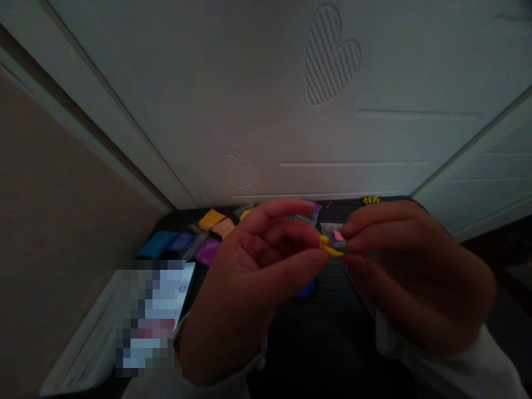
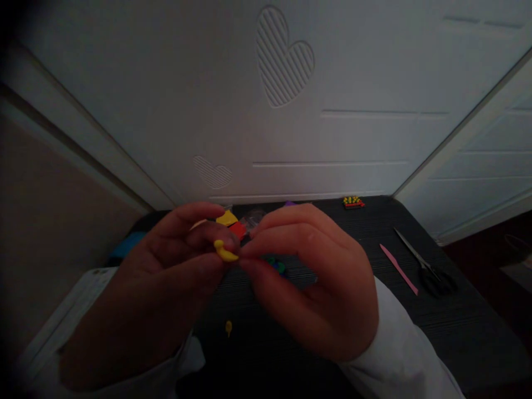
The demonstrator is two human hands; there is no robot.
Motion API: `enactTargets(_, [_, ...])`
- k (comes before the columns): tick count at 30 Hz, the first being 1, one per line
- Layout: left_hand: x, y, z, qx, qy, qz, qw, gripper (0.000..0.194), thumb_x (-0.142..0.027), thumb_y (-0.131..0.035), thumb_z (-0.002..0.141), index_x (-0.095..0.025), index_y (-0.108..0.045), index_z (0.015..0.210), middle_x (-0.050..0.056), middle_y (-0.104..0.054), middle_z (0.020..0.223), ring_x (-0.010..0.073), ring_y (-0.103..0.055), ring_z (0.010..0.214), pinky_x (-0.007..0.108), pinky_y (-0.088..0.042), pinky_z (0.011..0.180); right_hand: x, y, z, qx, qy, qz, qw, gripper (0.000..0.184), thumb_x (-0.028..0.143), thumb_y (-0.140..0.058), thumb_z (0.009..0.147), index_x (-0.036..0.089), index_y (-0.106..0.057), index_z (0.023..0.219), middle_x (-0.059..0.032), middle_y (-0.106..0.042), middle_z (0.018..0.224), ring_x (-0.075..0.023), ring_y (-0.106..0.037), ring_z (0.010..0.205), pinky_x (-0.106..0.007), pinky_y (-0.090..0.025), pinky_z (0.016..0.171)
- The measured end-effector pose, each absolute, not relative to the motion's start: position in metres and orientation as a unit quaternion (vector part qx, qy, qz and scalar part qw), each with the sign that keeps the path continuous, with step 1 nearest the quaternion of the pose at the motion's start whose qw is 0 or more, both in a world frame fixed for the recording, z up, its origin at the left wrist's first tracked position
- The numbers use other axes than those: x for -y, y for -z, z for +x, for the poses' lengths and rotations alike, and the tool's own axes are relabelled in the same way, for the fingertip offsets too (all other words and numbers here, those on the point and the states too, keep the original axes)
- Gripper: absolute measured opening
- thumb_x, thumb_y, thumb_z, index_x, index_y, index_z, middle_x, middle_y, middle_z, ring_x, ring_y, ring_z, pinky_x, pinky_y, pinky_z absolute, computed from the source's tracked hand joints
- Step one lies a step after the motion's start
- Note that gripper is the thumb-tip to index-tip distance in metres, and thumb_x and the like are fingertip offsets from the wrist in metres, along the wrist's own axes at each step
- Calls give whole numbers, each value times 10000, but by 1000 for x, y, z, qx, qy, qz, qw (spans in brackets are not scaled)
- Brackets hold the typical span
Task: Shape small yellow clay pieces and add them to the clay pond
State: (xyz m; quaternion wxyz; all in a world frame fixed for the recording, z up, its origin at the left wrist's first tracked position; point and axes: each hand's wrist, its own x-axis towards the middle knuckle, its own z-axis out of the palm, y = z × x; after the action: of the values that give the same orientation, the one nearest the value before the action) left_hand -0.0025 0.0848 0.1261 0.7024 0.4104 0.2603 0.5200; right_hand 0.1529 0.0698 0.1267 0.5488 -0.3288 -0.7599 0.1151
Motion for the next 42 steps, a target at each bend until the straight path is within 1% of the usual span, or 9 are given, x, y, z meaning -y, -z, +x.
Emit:
enactTargets(4, [-85,-125,-1,-247,-513,383,728,299,-58,-641,652,-248,-615,882,-44,-654,728,64,-606,681,130,-483,627,-69,-126,154,767,-79,-326,547,300,12,-619,618,159,-595,878,-26,-602,884,-149,-556,839,-285,-466,717])
enactTargets(7, [-85,-126,-1,-243,-513,373,734,291,-63,-649,648,-246,-617,872,-44,-658,732,65,-612,688,133,-486,643,-69,-126,154,773,-61,-330,539,311,19,-620,616,176,-596,883,-23,-603,889,-155,-555,834,-297,-472,712])
enactTargets(16, [-83,-126,1,-256,-516,378,725,286,-62,-657,641,-251,-616,852,-50,-652,721,70,-608,653,127,-473,559,-68,-127,154,774,-44,-341,531,286,47,-634,619,179,-596,870,-21,-610,874,-153,-562,821,-309,-488,707])
enactTargets(21, [-83,-125,2,-259,-517,385,719,287,-75,-664,637,-252,-613,857,-50,-649,720,71,-602,644,134,-474,557,-68,-127,155,778,-48,-340,526,288,53,-630,624,191,-594,875,-23,-613,876,-161,-559,824,-318,-478,707])
enactTargets(25, [-83,-125,1,-261,-515,388,719,291,-73,-660,642,-254,-610,864,-48,-650,734,70,-603,653,132,-473,562,-69,-125,153,768,-66,-332,544,311,43,-643,608,178,-593,883,-27,-611,876,-161,-561,818,-317,-472,716])
enactTargets(28, [-83,-125,0,-259,-519,407,705,300,-71,-653,652,-263,-609,878,-48,-650,743,73,-603,669,137,-475,567,-71,-124,151,756,-92,-331,558,288,95,-647,636,184,-590,903,-32,-611,861,-167,-564,813,-326,-467,698])
enactTargets(31, [-82,-124,1,-261,-535,420,685,304,-69,-651,651,-264,-607,880,-48,-654,731,82,-605,680,152,-484,590,-71,-124,150,757,-106,-342,547,265,128,-644,654,201,-594,904,-32,-612,858,-171,-560,819,-326,-464,691])
enactTargets(38, [-78,-126,2,-263,-553,438,658,329,-51,-644,647,-260,-602,898,-45,-666,744,86,-608,720,165,-488,671,-70,-125,150,754,-108,-351,544,233,101,-623,666,196,-601,878,-29,-613,842,-160,-558,807,-316,-463,684])
enactTargets(42, [-76,-128,3,-284,-563,432,645,310,-52,-651,640,-251,-608,874,-46,-660,718,79,-603,706,144,-481,650,-70,-125,151,759,-99,-349,541,244,84,-634,649,183,-602,870,-30,-610,846,-157,-556,815,-308,-461,690])
